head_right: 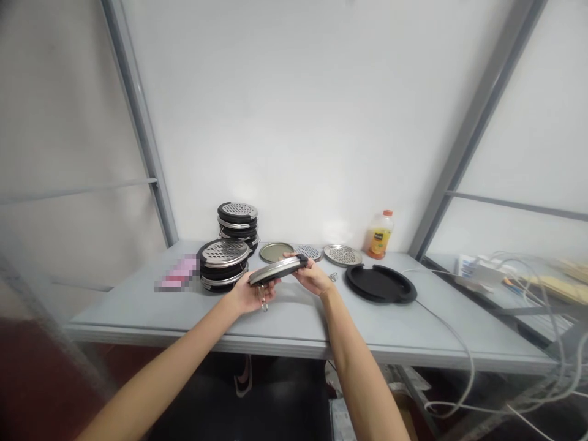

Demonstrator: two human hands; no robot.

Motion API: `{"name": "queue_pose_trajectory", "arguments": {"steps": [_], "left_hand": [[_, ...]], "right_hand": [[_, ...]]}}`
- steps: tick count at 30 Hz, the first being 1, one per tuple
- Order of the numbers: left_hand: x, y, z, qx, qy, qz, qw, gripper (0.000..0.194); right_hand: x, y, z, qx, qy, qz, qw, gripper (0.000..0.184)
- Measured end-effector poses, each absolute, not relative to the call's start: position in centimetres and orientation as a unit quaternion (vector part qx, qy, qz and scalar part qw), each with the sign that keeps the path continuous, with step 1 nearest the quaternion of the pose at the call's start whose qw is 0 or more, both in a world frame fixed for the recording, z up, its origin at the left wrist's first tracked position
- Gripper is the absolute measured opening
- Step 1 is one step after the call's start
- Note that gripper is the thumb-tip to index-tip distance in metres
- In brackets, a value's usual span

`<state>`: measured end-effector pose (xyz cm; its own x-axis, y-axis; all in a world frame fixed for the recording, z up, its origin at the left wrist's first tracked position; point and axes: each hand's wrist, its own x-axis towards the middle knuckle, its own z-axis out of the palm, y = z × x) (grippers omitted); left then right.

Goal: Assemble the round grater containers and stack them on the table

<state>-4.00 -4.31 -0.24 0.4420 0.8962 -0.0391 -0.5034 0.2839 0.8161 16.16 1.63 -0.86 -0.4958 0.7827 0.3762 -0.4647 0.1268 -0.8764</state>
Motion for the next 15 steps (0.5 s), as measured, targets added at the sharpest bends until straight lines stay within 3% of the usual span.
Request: {"name": "queue_pose_trajectory", "arguments": {"steps": [5, 8, 12, 15], "left_hand": [[-4.1, -5.9, 0.2, 0.329, 0.248, 0.415, 0.811, 0.050], [-5.6, -8.3, 1.4, 0.390, 0.292, 0.356, 0.797, 0.063], [-10.3, -11.6, 4.4, 0.561, 0.355, 0.336, 0.668, 0.055], [-14.8, -12.3, 6.5, 0.622, 0.401, 0.461, 0.489, 0.051]], "right_hand": [[16.0, 2.2, -1.4, -0.171, -0.552, 0.614, 0.538, 0.043], [15.5, 2.0, -0.9, -0.168, -0.532, 0.582, 0.592, 0.038], [13.7, 1.4, 2.0, -0.136, -0.499, 0.545, 0.659, 0.038], [10.7, 0.6, 5.7, -0.129, -0.523, 0.503, 0.676, 0.037]]}}
